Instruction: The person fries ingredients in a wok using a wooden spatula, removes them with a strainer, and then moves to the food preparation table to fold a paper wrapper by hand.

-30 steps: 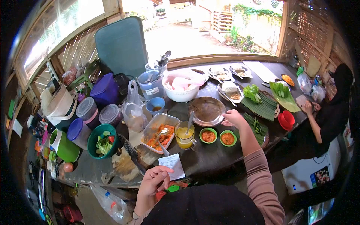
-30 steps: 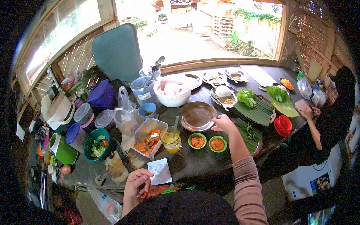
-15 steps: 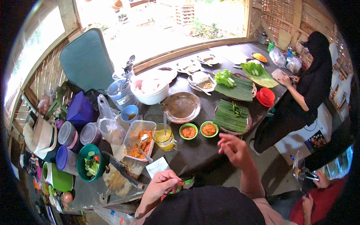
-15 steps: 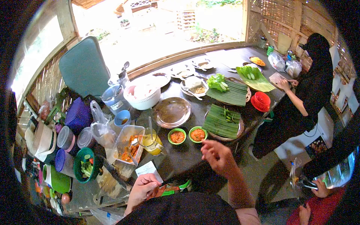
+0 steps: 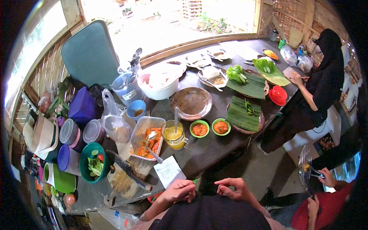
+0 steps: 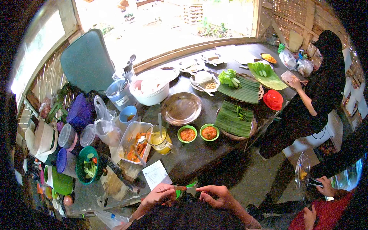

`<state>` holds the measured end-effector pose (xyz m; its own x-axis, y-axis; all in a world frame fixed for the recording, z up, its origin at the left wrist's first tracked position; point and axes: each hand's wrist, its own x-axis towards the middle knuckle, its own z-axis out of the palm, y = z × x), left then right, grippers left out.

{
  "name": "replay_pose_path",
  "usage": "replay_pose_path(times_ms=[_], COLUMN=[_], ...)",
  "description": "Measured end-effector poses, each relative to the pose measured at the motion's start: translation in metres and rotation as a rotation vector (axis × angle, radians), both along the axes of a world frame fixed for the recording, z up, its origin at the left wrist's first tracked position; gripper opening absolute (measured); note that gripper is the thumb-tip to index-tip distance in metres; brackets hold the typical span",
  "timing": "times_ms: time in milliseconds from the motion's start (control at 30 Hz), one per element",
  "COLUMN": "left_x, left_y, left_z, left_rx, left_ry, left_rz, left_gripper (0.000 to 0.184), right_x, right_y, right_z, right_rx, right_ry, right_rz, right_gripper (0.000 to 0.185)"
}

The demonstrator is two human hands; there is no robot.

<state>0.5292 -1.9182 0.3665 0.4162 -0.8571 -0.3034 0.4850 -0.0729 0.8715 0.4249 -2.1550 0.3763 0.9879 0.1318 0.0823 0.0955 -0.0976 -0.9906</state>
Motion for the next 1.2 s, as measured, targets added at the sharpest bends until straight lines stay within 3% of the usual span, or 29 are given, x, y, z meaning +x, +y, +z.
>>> replay_pose_path(times_ms=[233, 500, 900, 1200], left_x=[-0.020, -0.073, -0.268, -0.342], left_y=[0.017, 0.038, 0.045, 0.066], left_z=[-0.001, 0.000, -0.037, -0.034], left_rx=[0.019, -0.011, 0.017, -0.019], left_ry=[-0.061, -0.130, 0.018, 0.048], left_rz=[0.055, 0.303, 0.617, 0.741], left_gripper=[0.022, 0.021, 0.020, 0.028], right_x=[-0.006, -0.026, -0.131, -0.182], right_y=[0.013, 0.019, 0.021, 0.032], right_z=[0.002, 0.000, -0.021, -0.017], right_rx=[-0.017, -0.113, -0.213, -0.169], right_ry=[0.054, 0.039, -0.095, 0.078], right_rz=[0.074, 0.161, 0.390, 0.396], right_gripper=[0.022, 0.021, 0.021, 0.022])
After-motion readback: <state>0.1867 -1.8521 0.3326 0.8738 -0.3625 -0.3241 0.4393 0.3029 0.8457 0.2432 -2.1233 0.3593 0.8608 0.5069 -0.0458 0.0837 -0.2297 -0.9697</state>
